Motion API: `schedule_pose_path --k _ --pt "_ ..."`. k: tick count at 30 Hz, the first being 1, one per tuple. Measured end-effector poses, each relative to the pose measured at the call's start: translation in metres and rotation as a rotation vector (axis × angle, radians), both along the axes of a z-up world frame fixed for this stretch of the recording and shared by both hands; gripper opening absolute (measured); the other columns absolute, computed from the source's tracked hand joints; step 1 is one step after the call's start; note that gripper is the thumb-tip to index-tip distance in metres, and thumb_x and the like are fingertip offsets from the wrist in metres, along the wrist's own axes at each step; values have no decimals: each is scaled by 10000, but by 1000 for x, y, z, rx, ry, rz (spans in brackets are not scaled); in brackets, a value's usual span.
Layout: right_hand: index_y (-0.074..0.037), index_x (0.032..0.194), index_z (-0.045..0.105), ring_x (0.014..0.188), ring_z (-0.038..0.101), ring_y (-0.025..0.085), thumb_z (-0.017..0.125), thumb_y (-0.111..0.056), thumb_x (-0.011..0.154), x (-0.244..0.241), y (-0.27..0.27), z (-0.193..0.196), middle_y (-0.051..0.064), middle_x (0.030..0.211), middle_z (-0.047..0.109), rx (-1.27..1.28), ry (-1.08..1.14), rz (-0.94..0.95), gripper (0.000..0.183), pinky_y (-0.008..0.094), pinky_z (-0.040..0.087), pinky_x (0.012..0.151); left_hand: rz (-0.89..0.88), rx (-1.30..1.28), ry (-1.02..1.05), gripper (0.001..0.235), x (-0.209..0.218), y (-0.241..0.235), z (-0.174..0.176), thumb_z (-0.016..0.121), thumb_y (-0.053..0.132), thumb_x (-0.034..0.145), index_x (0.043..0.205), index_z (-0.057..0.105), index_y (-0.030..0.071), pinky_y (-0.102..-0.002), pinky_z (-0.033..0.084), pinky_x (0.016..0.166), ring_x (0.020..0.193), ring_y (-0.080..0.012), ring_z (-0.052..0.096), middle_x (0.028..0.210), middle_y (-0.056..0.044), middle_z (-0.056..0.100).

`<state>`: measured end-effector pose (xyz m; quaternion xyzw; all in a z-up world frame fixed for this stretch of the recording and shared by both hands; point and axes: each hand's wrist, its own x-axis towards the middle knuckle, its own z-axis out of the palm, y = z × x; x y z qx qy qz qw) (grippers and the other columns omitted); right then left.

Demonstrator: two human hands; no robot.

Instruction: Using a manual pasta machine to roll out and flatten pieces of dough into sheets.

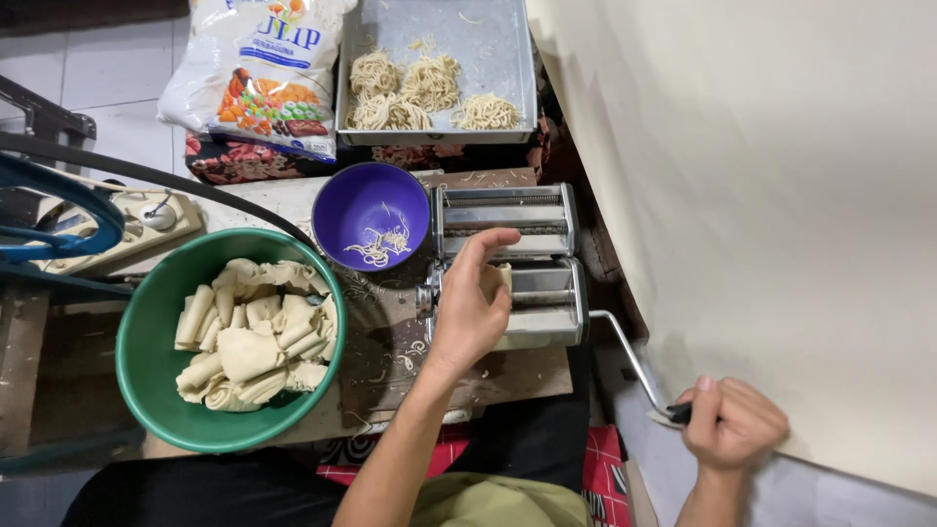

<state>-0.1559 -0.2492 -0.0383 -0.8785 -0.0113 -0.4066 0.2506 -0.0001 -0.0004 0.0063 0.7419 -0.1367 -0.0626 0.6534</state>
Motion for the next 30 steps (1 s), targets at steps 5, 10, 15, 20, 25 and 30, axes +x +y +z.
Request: schedule_pose_path --k 5,10,15,20,25,30 --pt "22 542 630 372 418 204 462 58 1009 47 -10 35 75 407 442 67 -117 -11 498 282 261 448 -15 -16 39 549 -4 -1 0 515 -207 768 1241 528 72 -184 432 506 519 -49 402 1293 -95 599" --pt "49 585 641 402 458 217 469 46 1058 113 -27 39 100 453 476 130 -142 27 504 272 306 468 -79 -87 71 591 -1 -1 -1 441 -251 742 1222 532 82 -192 413 560 1299 -208 580 1231 -97 646" --pt "-102 527 603 436 491 218 570 -105 1055 174 -40 17 57 437 474 244 -31 17 528 307 422 546 -121 -78 -20 657 -2 -1 -10 478 -261 662 1208 607 81 -446 503 977 1188 -355 622 1080 -128 720" --pt "-113 543 627 474 523 312 576 -206 1014 209 -36 -29 104 472 511 258 169 -83 482 346 419 534 -145 -69 10 631 -2 0 -7 483 -249 668 1191 609 80 -411 538 929 1071 -317 676 984 -119 739" --pt "-72 535 624 562 513 500 570 -304 944 183 -25 -112 198 501 515 270 429 -174 473 469 400 553 -151 -29 23 631 -2 0 -4 481 -240 669 1201 595 79 -355 568 874 925 -240 674 901 -112 732" --pt "57 482 430 440 427 386 493 -308 976 96 -10 -136 240 415 394 307 639 -188 617 390 336 513 -184 -6 27 648 -2 -1 -8 497 -250 662 1211 605 77 -415 562 920 990 -300 679 946 -133 726"
